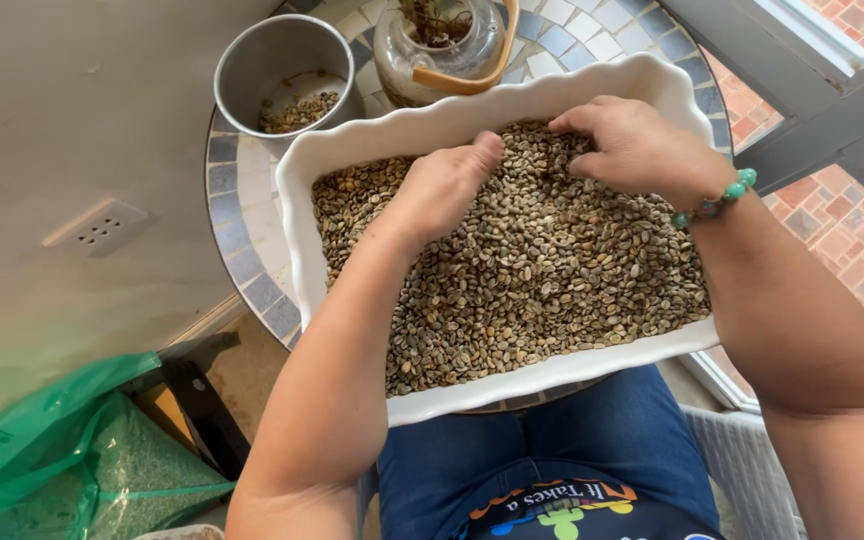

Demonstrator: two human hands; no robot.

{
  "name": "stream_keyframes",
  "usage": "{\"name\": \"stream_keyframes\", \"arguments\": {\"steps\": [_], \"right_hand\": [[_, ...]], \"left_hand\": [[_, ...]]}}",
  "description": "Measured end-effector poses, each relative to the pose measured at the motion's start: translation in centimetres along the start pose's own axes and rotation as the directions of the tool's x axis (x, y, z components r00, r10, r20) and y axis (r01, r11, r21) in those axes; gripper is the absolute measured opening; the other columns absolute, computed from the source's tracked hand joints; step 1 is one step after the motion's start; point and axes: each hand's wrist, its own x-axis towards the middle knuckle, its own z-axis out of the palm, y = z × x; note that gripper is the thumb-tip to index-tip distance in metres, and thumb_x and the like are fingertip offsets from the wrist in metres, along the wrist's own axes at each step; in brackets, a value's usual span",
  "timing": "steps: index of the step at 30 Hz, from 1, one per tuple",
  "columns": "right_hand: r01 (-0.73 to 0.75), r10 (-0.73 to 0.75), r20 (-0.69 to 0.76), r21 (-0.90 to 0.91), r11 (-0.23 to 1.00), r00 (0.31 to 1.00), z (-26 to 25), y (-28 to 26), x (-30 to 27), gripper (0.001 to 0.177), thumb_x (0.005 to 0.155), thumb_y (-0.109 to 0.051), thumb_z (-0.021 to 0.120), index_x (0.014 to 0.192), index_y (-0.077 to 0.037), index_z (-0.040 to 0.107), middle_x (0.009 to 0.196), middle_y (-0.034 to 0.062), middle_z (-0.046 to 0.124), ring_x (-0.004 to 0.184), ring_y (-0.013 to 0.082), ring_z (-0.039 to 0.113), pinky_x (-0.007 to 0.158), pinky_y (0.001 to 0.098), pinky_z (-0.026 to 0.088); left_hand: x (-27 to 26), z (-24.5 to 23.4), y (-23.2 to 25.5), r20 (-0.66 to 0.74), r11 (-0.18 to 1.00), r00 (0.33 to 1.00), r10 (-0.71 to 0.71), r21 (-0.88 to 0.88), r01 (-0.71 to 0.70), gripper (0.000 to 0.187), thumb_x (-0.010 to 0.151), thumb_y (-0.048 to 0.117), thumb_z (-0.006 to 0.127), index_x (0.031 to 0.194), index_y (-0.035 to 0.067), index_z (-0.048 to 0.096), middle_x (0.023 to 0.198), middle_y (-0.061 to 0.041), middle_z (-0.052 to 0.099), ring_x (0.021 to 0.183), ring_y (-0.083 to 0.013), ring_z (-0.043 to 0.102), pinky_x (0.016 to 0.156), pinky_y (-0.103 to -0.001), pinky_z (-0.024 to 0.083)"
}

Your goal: Sorting green coffee beans by hand to remove defects

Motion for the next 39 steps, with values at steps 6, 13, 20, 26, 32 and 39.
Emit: {"name": "stream_keyframes", "arguments": {"steps": [6,13,20,26,32,39], "right_hand": [[0.112,-0.115,-0.091,-0.035,0.993,0.989,0.5,0.6,0.0,0.049,0.083,-0.019,0.073,0.131,-0.009,0.071,0.121,0.0151,0.071,0.113,0.0332,0.063,0.1,0.0443,0.046],[0.038,-0.037,-0.041,0.039,0.999,0.998,-1.1,-2.7,-1.7,0.043,0.089,-0.015,0.068,0.131,-0.01,0.07,0.133,0.0101,0.069,0.121,0.0306,0.061,0.106,0.0441,0.043],[-0.04,0.051,0.149,-0.075,0.996,0.987,-0.1,-1.3,-0.3,0.059,0.086,-0.01,0.06,0.145,-0.013,0.058,0.142,0.0096,0.062,0.13,0.0299,0.057,0.109,0.0461,0.044],[0.038,-0.02,0.144,-0.121,0.992,0.989,0.5,0.0,0.4,0.061,0.083,-0.01,0.057,0.144,-0.015,0.059,0.137,0.0129,0.064,0.124,0.036,0.06,0.103,0.0494,0.045],[0.144,-0.138,-0.128,0.041,0.989,0.982,0.2,0.2,0.3,0.044,0.084,-0.004,0.058,0.125,-0.007,0.073,0.121,0.0131,0.072,0.112,0.0316,0.064,0.102,0.0434,0.046],[0.141,-0.142,0.021,0.027,0.99,0.99,0.2,-1.8,0.2,0.063,0.082,-0.008,0.067,0.145,-0.013,0.058,0.134,0.0176,0.06,0.129,0.0367,0.053,0.108,0.0497,0.043]], "left_hand": [[0.8,-0.3,-2.3,-0.176,0.697,0.827,0.534,0.645,-0.313,0.031,0.097,0.035,0.061,0.12,0.018,0.075,0.103,-0.009,0.078,0.093,-0.026,0.07,0.076,-0.042,0.056],[3.9,-8.9,-5.6,-0.653,0.555,0.716,0.248,0.702,0.447,0.025,0.091,0.027,0.064,0.114,0.022,0.072,0.116,-0.011,0.073,0.114,-0.0404,0.061,0.096,-0.082,0.029],[7.7,-12.4,-13.1,-0.528,0.524,0.631,0.568,0.824,0.217,0.029,0.067,-0.016,0.062,0.089,0.003,0.067,0.086,-0.018,0.069,0.079,-0.0409,0.063,0.059,-0.051,0.056],[3.7,-12.3,-10.4,-0.365,0.363,0.385,0.848,0.928,0.081,0.035,0.06,-0.018,0.054,0.085,0.005,0.063,0.079,-0.016,0.066,0.072,-0.0373,0.059,0.073,-0.044,0.056],[-5.8,-8.5,-3.8,-0.228,0.236,0.298,0.927,0.972,0.01,0.025,0.083,-0.018,0.059,0.099,-0.003,0.072,0.089,-0.021,0.075,0.077,-0.0375,0.068,0.084,-0.046,0.056],[-11.6,-1.2,-4.8,-0.14,0.24,0.499,0.855,0.961,-0.141,0.021,0.093,-0.012,0.058,0.093,0.007,0.068,0.078,-0.01,0.067,0.069,-0.0225,0.064,0.068,-0.034,0.055]]}}
